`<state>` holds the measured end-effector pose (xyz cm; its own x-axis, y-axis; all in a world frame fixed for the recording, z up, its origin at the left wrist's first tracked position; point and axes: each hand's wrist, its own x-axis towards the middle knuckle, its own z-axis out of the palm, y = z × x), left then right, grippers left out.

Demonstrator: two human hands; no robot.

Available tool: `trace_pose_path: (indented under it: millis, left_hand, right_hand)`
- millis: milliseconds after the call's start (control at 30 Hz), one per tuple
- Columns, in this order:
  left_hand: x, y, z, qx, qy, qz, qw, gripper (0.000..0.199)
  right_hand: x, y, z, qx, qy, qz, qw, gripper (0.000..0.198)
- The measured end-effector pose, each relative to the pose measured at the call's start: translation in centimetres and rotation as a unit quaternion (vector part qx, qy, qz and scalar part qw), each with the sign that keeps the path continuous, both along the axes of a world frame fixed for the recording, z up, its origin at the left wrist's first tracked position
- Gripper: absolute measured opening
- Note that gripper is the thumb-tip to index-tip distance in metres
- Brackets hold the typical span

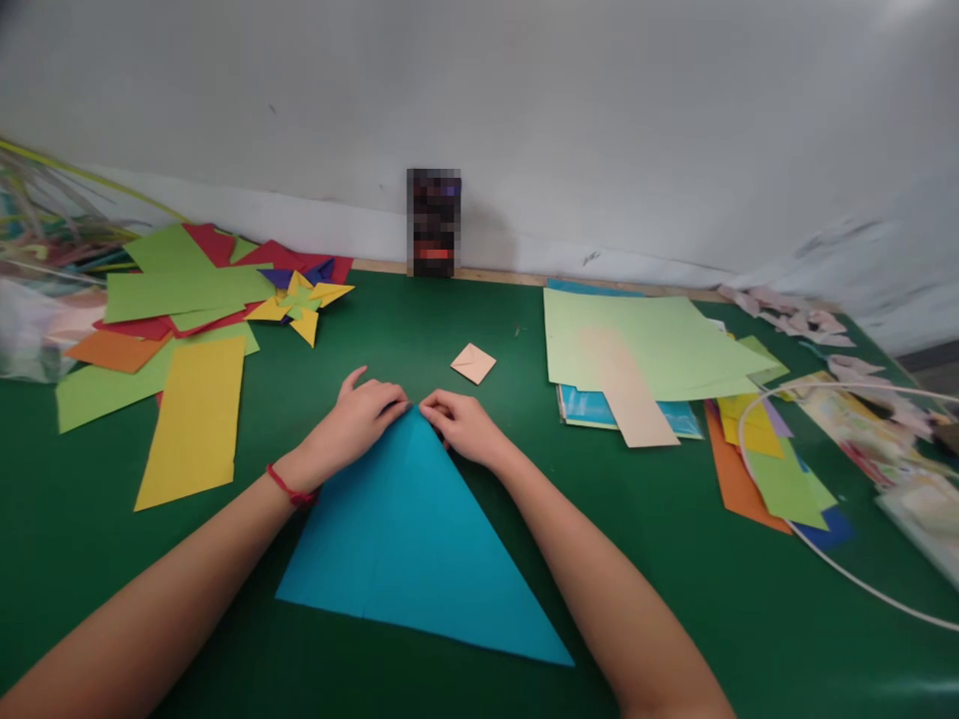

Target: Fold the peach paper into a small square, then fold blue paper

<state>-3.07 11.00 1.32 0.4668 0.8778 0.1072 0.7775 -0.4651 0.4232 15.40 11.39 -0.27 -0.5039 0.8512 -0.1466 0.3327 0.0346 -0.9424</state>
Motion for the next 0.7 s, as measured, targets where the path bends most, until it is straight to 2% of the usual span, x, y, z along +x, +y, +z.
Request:
trace_pose_path:
  millis: [200, 500, 700]
  left_hand:
    - [0.3, 0.4, -0.2, -0.014, -0.011, -0.024, 1.000, 0.021]
    - [0.1, 1.1, -0.8, -0.101, -0.094, -0.052, 0.989, 0.023]
    - [0.1, 1.2, -0.8, -0.116, -0.113, -0.072, 0.984, 0.023]
  right_hand:
    - [0.2, 0.0, 0.3, 0.026, -0.016, -0.007, 0.999, 0.023]
    - [0.5, -0.1, 0.7, 0.002, -0.008, 0.014, 1.000, 0.023]
    - [0.4, -0.3, 0.7, -0.003, 0.006, 0.004, 1.000, 0.023]
